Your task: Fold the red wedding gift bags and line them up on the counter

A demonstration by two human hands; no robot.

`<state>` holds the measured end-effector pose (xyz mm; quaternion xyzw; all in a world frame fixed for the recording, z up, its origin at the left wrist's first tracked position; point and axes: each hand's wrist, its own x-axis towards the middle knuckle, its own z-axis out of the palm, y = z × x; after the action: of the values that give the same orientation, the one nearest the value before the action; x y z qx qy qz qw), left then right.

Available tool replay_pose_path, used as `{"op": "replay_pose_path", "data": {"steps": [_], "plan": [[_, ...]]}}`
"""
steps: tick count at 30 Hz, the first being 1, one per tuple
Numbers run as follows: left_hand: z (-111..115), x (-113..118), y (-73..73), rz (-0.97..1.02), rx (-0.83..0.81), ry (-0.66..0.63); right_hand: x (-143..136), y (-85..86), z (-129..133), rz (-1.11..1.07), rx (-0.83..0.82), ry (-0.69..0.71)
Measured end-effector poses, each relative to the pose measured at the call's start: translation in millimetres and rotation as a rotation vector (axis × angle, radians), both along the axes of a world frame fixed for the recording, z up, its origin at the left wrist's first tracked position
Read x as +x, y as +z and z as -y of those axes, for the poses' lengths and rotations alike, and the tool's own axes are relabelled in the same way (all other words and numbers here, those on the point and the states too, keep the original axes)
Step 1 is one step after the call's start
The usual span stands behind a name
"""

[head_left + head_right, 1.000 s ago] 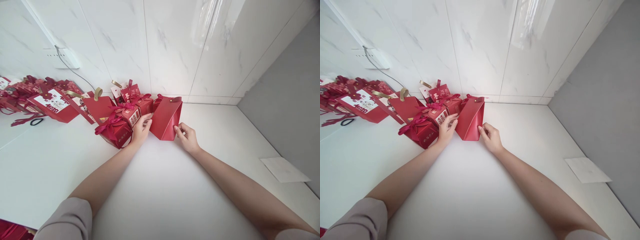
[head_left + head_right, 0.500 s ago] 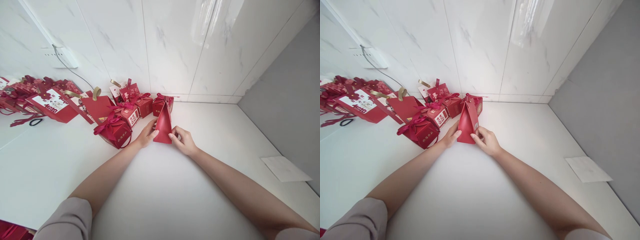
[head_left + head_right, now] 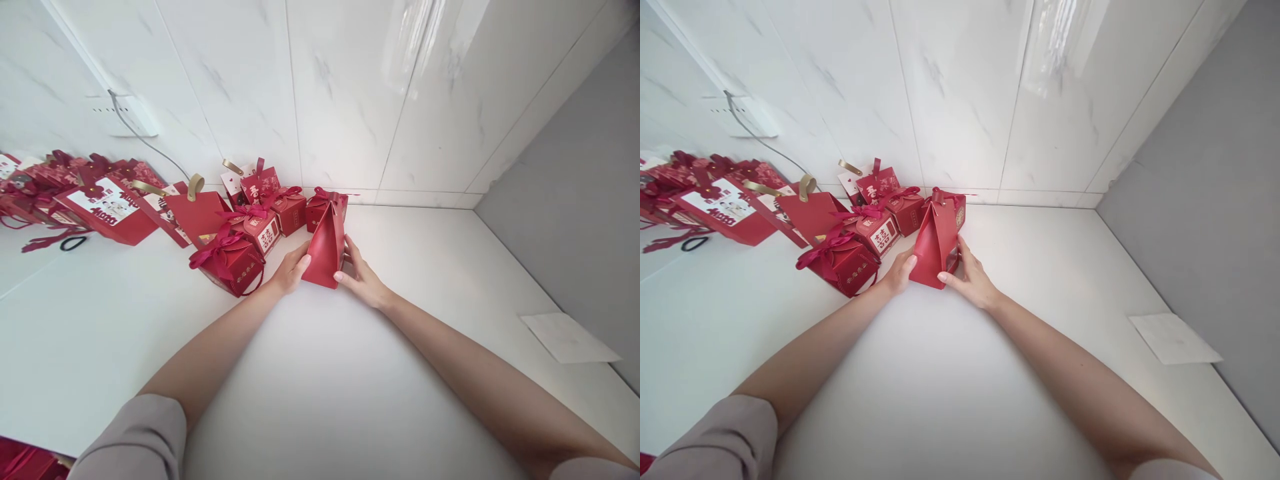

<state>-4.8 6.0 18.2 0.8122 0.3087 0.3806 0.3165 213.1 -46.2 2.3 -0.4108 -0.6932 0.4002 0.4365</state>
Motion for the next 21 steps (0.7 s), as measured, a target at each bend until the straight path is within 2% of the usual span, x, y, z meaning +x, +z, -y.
{"op": "replay_pose_path", "data": {"steps": [5,7,15,18,21], "plan": [[5.5,-1.7,3.9,-0.236,0.2,0.25,-2.8,-2.0,-2.0,-0.036,0.038,-0.15],[6.8,-2.4,6.1,-0.315,0.291,0.28,-2.1,-2.0,-2.8,-0.04,0.015,-0.166],[-0.5,-11.6,7.5,-0.526,0.584,0.166,1.2,-1.2,-5.0,-0.083,-0.019,-0.181],[-3.2,-14.9,7.1,-0.55,0.642,0.097,1.4,-1.8,-6.2,-0.113,-0.023,-0.183],[-3.2,-15.6,7.0,-0.553,0.632,0.1,2.1,-2.0,-6.8,-0.117,-0.029,-0.199]]}}
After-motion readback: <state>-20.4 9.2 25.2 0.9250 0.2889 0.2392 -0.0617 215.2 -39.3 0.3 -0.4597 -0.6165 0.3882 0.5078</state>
